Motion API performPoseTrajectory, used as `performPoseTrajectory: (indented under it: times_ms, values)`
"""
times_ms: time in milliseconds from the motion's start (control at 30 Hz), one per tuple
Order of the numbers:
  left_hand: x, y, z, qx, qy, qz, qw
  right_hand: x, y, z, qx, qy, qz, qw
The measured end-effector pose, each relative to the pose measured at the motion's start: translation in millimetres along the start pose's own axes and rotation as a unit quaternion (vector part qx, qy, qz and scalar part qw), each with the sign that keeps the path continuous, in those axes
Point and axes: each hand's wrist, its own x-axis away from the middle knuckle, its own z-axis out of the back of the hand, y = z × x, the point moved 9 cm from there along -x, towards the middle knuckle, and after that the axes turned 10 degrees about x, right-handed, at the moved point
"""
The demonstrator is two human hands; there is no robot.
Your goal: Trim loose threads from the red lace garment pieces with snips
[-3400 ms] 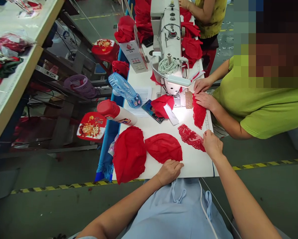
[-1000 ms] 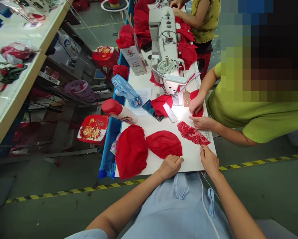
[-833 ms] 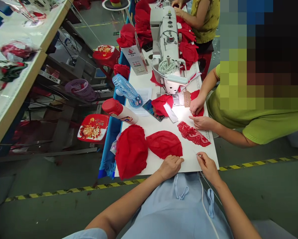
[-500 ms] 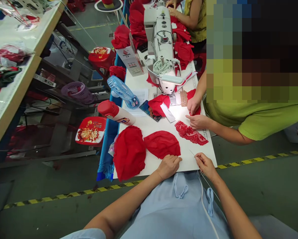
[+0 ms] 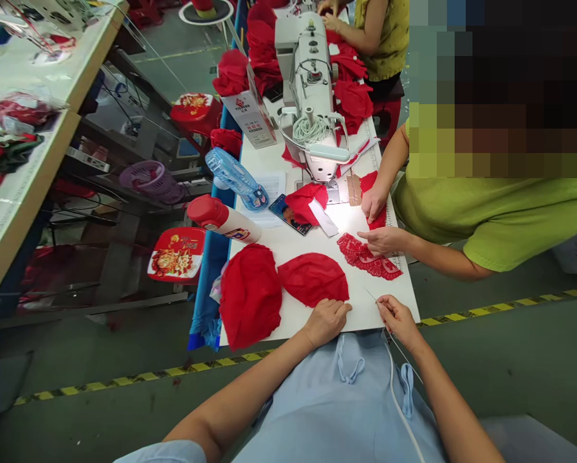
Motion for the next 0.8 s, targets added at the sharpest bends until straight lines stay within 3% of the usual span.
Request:
performPoseTrajectory:
  times_ms: [800]
  values:
    - [-0.5, -0.2, -1.3, 0.007, -0.009, 0.004, 1.0, 1.4, -3.8, 0.5, 0.006, -0.001, -0.003, 1.0]
